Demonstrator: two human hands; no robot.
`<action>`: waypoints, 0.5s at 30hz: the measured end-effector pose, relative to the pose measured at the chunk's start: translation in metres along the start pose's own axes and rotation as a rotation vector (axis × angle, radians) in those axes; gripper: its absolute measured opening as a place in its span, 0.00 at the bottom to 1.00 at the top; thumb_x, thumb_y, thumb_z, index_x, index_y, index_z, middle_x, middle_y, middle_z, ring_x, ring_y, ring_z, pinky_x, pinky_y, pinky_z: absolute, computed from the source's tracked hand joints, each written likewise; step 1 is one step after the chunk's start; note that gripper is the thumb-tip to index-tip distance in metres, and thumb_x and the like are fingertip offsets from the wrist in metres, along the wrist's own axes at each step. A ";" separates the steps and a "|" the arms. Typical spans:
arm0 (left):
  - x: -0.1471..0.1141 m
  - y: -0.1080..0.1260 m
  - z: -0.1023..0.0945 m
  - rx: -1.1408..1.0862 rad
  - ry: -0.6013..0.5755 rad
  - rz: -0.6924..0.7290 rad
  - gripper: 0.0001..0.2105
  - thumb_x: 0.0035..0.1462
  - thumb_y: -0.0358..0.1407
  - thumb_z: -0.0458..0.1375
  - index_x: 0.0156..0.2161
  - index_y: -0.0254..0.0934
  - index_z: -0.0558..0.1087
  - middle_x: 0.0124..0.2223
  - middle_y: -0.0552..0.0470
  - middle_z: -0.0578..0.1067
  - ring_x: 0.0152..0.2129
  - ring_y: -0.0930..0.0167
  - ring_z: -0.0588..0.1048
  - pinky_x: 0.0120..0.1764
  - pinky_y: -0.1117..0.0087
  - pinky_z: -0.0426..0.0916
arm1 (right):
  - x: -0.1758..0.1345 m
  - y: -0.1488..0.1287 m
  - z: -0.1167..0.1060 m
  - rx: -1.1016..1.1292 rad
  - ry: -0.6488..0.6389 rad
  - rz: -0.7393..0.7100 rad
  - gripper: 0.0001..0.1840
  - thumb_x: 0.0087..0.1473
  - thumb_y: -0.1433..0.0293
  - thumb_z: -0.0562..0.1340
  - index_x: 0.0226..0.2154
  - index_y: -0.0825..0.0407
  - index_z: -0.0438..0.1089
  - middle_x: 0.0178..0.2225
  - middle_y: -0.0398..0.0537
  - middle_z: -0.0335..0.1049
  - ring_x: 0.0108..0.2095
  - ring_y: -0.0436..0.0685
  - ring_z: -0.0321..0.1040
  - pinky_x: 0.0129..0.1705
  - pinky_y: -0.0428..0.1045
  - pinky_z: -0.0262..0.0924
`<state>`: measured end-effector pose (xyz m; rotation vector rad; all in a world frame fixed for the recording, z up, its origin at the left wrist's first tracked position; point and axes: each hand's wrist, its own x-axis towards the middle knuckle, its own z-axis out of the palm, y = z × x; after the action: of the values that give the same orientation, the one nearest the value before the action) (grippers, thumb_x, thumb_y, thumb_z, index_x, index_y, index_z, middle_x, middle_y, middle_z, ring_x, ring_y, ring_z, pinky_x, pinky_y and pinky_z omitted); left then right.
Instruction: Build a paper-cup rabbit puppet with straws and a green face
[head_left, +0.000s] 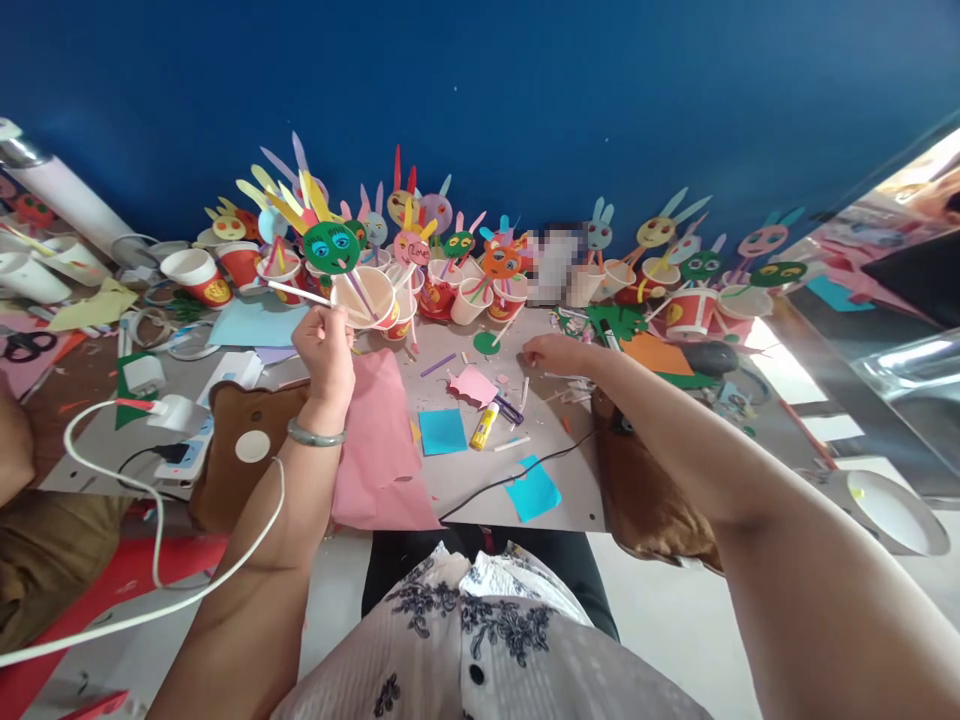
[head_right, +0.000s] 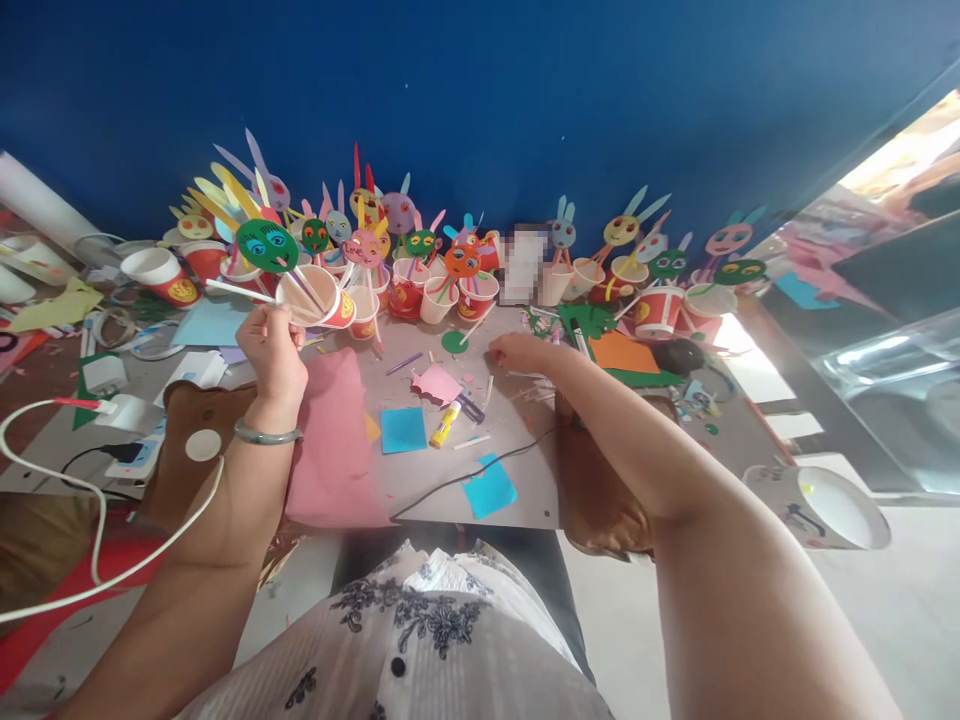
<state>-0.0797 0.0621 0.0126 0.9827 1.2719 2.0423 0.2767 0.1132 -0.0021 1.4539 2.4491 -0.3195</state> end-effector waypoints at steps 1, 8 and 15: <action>0.000 0.001 0.000 -0.003 -0.002 0.003 0.16 0.53 0.36 0.59 0.20 0.39 0.57 0.15 0.61 0.58 0.13 0.79 0.57 0.20 0.74 0.52 | -0.001 0.004 -0.003 -0.027 0.036 0.046 0.09 0.52 0.78 0.59 0.27 0.54 0.75 0.33 0.59 0.78 0.39 0.64 0.73 0.45 0.56 0.62; 0.000 0.003 0.000 0.020 0.005 0.005 0.19 0.55 0.38 0.60 0.20 0.39 0.55 0.15 0.61 0.56 0.13 0.79 0.57 0.21 0.73 0.53 | -0.014 -0.031 -0.009 0.107 0.081 -0.060 0.10 0.59 0.64 0.60 0.39 0.49 0.76 0.41 0.51 0.80 0.41 0.60 0.75 0.44 0.51 0.63; 0.000 0.002 0.001 -0.021 -0.015 -0.008 0.18 0.52 0.35 0.59 0.19 0.39 0.55 0.15 0.61 0.57 0.13 0.79 0.56 0.20 0.74 0.52 | -0.014 -0.101 0.006 0.076 0.107 0.050 0.26 0.46 0.47 0.69 0.39 0.49 0.74 0.39 0.53 0.79 0.41 0.65 0.74 0.44 0.54 0.61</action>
<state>-0.0792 0.0611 0.0148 0.9803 1.2426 2.0348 0.1950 0.0523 0.0016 1.5997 2.5046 -0.3351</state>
